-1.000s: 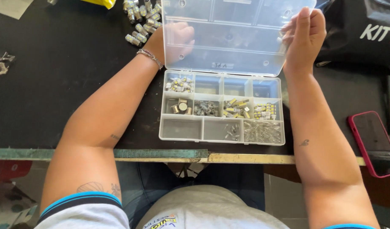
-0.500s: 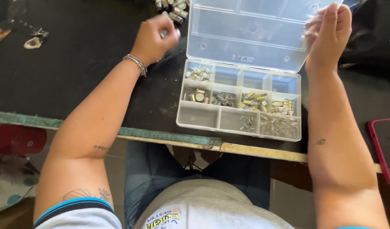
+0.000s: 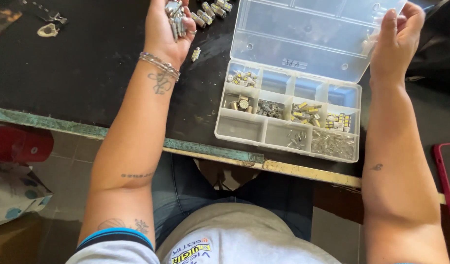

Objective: Sorting small metal components and LED bulbs into a multi-compartment plastic organizer box.

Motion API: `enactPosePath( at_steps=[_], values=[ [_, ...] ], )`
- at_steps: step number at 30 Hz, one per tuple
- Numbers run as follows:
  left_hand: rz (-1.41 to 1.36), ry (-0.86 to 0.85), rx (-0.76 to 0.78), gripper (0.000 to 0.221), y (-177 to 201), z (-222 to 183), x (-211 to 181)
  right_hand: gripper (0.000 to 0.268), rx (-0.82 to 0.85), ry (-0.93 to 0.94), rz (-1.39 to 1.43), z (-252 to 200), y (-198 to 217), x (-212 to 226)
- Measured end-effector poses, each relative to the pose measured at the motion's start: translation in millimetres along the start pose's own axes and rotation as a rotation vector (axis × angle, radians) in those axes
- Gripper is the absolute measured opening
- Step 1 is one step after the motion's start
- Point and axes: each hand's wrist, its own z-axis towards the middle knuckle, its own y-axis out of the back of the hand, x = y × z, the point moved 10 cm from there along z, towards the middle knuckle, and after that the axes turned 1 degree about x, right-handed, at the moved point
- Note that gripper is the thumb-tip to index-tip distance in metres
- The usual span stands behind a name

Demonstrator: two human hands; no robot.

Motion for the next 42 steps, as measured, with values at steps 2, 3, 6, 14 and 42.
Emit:
enactPosePath(
  at_steps=[2,3,6,14,42],
  values=[
    [0.016,0.003,-0.021,0.021,0,-13,-5,0.047,0.000,0.058,-0.097,-1,1,10],
    [0.122,0.078,-0.040,0.019,1,-20,0,0.045,0.006,0.094,-0.090,-2,0,15],
    [0.509,0.076,0.050,0.016,3,-25,6,0.039,0.012,0.094,-0.081,-3,-3,21],
    [2.025,-0.582,0.309,0.023,-18,-34,12,0.045,0.050,0.159,-0.167,-7,-6,34],
    [2.177,-0.056,0.645,0.023,-20,-69,33,0.054,0.030,0.169,-0.251,-6,0,30]
  ],
)
